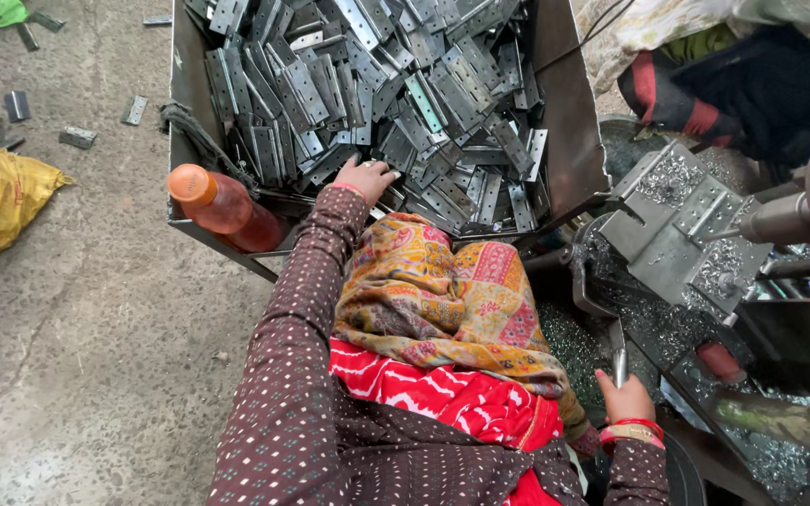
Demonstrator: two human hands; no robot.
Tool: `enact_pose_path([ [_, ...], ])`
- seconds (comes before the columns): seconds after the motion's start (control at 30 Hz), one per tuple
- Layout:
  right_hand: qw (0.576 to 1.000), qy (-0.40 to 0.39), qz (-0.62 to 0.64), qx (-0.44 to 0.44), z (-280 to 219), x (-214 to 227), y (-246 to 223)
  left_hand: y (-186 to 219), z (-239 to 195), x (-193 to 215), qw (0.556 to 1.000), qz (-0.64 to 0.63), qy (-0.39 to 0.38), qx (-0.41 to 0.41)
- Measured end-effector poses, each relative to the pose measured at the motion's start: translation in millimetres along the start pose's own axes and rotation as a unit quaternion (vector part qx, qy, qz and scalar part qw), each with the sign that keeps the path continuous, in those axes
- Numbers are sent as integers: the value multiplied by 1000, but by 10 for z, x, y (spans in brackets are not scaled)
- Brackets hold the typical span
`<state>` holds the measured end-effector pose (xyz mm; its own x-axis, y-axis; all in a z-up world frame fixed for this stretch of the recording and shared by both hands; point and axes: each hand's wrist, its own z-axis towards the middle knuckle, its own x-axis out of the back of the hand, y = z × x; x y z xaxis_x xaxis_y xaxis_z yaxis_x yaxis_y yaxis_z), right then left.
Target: The person picks up a metal bracket from a bin, positions it in a machine jig, and pulls a metal lever to operate the machine.
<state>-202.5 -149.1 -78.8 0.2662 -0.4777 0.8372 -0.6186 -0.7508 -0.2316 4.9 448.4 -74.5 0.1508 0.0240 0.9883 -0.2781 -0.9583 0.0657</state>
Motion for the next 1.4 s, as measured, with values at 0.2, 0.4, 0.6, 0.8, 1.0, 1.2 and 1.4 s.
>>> enact_pose_path([
  [0.2,1000,4,8,6,-22,18,-38,301,19,-389,991,-60,97,-69],
  [0.4,999,5,34,15,-34,5,-21,642,457,-403,989,-111,74,-55],
  [0.6,999,10,31,15,91,-89,106,859,884,-31,961,-98,242,91],
  [0.8,1000,-7,29,-5,119,-107,117,670,1560,334,951,43,255,169],
  [1.0,999,-21,33,-11,161,-100,97,282,1329,669,994,43,-7,97],
  [1.2,998,-14,57,-3,148,-112,124,285,663,854,989,135,-45,-38],
  [1.4,999,-2,40,0,216,-169,173,117,660,289,979,159,44,-118],
])
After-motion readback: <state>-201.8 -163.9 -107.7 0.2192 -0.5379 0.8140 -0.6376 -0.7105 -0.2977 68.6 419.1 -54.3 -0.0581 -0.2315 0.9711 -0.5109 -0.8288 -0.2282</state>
